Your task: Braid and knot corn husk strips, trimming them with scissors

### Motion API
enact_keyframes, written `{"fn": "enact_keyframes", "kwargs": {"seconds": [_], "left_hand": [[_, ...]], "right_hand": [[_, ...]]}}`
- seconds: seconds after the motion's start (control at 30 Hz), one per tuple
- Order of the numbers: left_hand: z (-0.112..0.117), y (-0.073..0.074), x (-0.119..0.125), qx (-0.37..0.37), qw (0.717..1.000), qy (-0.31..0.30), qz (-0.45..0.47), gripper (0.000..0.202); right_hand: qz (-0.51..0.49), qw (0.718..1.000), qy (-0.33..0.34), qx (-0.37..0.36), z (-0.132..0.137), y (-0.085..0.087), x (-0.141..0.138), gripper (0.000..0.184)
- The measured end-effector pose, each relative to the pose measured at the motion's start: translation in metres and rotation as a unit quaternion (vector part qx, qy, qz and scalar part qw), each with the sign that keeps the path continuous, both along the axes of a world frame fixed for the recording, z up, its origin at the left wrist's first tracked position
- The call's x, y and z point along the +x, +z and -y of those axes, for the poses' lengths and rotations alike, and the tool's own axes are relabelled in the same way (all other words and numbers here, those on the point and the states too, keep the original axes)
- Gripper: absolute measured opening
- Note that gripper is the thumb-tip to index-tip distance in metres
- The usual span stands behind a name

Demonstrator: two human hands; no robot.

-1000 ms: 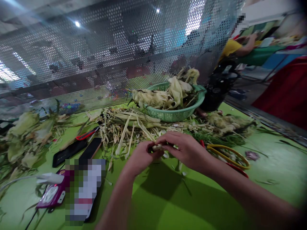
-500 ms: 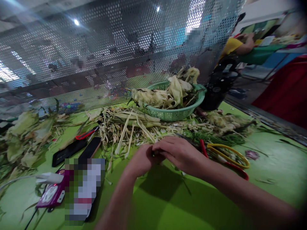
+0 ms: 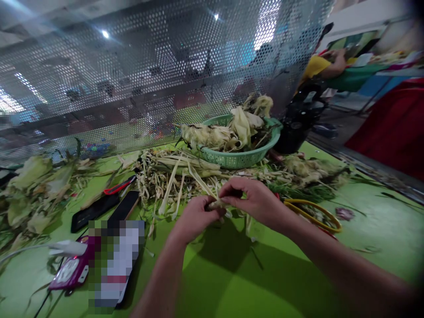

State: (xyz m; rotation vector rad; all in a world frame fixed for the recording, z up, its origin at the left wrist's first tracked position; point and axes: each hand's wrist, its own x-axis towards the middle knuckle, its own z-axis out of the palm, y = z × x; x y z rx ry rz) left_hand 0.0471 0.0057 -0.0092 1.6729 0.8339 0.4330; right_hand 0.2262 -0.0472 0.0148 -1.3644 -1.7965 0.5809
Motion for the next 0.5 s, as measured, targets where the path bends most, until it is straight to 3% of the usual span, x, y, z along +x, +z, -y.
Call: {"fn": "enact_keyframes", "kwargs": {"seconds": [0.3,0.5], "left_hand": [[0.0034,-0.0010,0.0035,0.009,1.000,-0.004,0.005,0.013],[0.0033,0.0016,0.0035,0.009,1.000,0.010,0.014,0.017]], "right_hand": [[-0.005,1.000,0.019,0.005,0.0030,-0.0006,-0.0095,0.004],[-0.067,0.996,-0.047,-0.025,-0.0008,-0.0011,-0.0049,0.011]]}}
